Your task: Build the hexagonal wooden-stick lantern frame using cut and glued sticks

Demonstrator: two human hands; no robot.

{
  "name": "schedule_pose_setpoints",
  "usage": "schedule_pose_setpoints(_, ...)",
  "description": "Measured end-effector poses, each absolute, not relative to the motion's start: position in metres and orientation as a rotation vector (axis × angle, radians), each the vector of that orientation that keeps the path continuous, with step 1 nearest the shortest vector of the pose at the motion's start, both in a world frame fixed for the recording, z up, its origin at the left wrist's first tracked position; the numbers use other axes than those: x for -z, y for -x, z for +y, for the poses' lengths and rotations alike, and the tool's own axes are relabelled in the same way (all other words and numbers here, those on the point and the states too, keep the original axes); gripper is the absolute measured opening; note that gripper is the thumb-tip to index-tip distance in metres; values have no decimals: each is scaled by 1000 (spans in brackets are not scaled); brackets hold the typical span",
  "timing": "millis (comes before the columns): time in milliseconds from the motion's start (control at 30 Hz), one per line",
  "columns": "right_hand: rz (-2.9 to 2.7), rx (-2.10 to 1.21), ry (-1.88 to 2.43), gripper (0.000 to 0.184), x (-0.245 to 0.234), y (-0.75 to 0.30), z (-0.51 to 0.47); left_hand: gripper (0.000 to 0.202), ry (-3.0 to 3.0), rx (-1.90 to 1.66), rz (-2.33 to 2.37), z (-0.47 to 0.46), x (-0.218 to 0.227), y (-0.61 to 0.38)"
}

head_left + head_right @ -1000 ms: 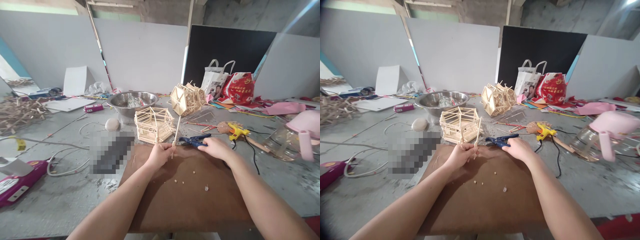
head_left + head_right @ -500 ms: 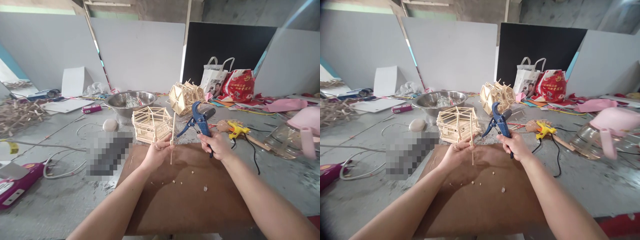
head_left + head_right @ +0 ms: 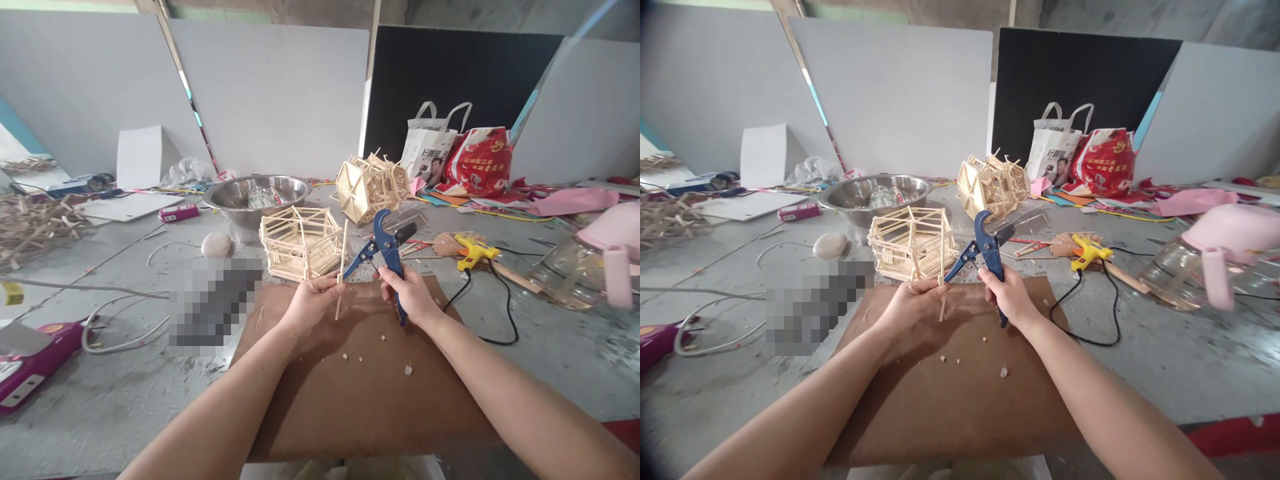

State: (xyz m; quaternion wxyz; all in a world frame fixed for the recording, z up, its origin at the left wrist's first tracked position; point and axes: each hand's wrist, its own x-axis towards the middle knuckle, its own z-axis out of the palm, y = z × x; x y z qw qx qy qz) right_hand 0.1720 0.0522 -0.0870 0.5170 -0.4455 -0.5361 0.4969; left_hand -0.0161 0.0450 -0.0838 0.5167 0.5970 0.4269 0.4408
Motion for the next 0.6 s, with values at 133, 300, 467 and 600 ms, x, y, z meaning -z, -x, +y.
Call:
schedule_pose_setpoints(133,-1147,-1288,896,31,88,-169,52,25,-1425,-1056,971,43,85,12)
schedule_pose_setpoints(300,-1120,-1562,697,22,85,-162,46,25,-1512,-1017,850,41,86,5)
schedule_pose_setpoints(467,-1216,-1311,847,25,86,-161,48,27,-1730,-961,978,42,90,4)
schedule_pose_setpoints(600,-1487,-692,1180,29,83,-177,54,32,-1933,-1001,1449,44,94,11)
